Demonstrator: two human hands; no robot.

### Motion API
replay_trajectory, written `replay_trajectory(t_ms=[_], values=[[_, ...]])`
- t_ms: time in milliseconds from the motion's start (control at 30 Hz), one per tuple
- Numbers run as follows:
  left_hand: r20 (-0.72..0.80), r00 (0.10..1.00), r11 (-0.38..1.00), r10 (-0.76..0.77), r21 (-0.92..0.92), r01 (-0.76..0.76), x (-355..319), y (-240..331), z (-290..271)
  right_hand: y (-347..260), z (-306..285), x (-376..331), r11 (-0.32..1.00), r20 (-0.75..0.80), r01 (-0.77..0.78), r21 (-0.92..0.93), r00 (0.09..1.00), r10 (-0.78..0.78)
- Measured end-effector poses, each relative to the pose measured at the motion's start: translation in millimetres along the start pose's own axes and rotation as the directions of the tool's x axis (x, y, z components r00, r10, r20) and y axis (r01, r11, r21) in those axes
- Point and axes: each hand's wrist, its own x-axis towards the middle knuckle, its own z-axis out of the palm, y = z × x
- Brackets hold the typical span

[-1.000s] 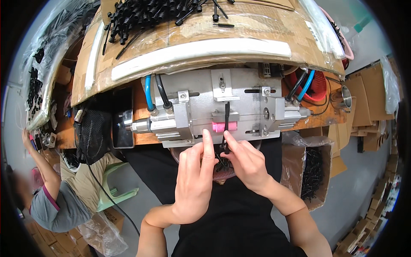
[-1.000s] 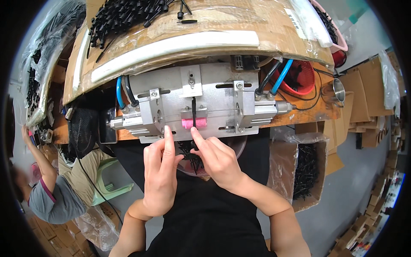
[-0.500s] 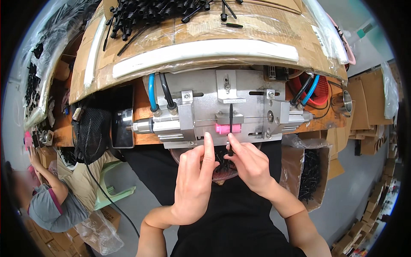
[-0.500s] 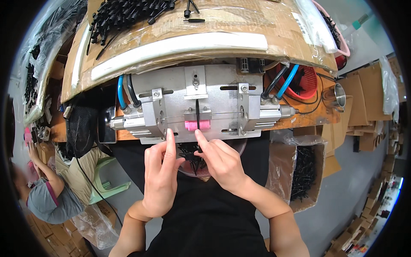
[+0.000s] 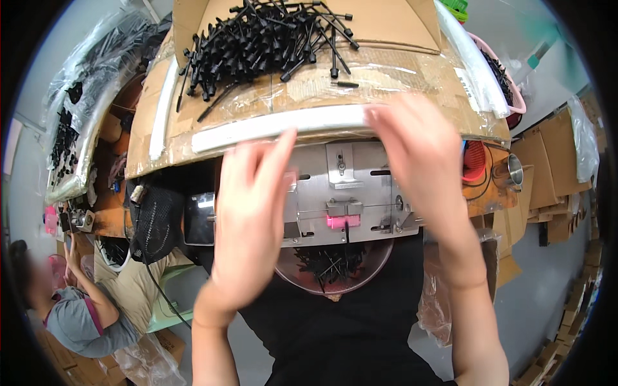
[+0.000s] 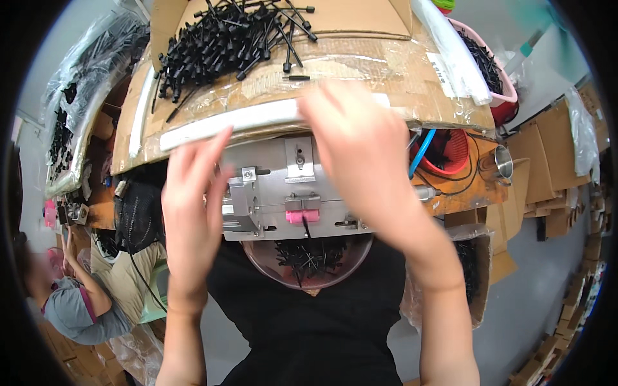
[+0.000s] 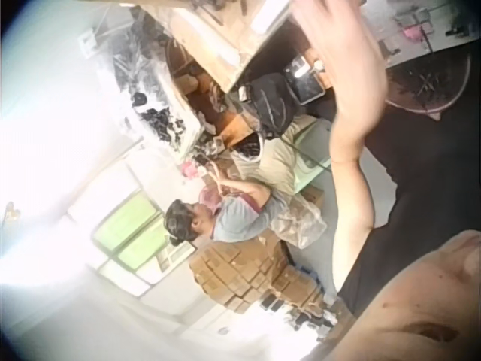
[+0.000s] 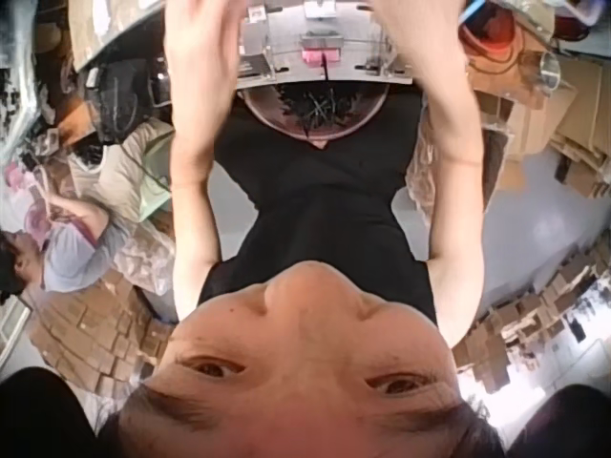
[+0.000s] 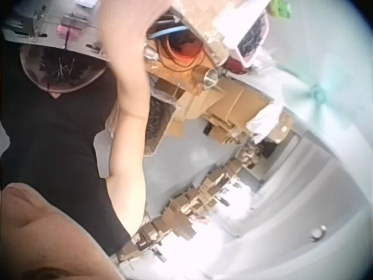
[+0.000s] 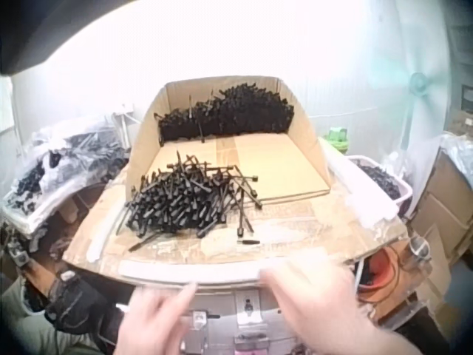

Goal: The person repeatedly picks up black cable ties from a cardboard box and places them into a metal jig on a workbench. They manipulate the ties within the jig and drop the processed items into a pink bowl below.

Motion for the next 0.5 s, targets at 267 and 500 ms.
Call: replay_trajectory(t_ms=[267, 500], values=[[0.104, 0.984, 0.883, 0.143, 0.435, -0.174, 135.2, -47.1, 51.1, 60.6, 20.0, 40.3, 0.999, 0.213, 0.002, 0.042, 0.977, -0.011], [0.182, 0.957, 0.946, 0.228, 0.191, -0.262, 124.4, -29.3, 53.1, 91.1, -17.6, 23.3, 0.961, 0.240, -0.198, 0.193, 0.959, 0.150]])
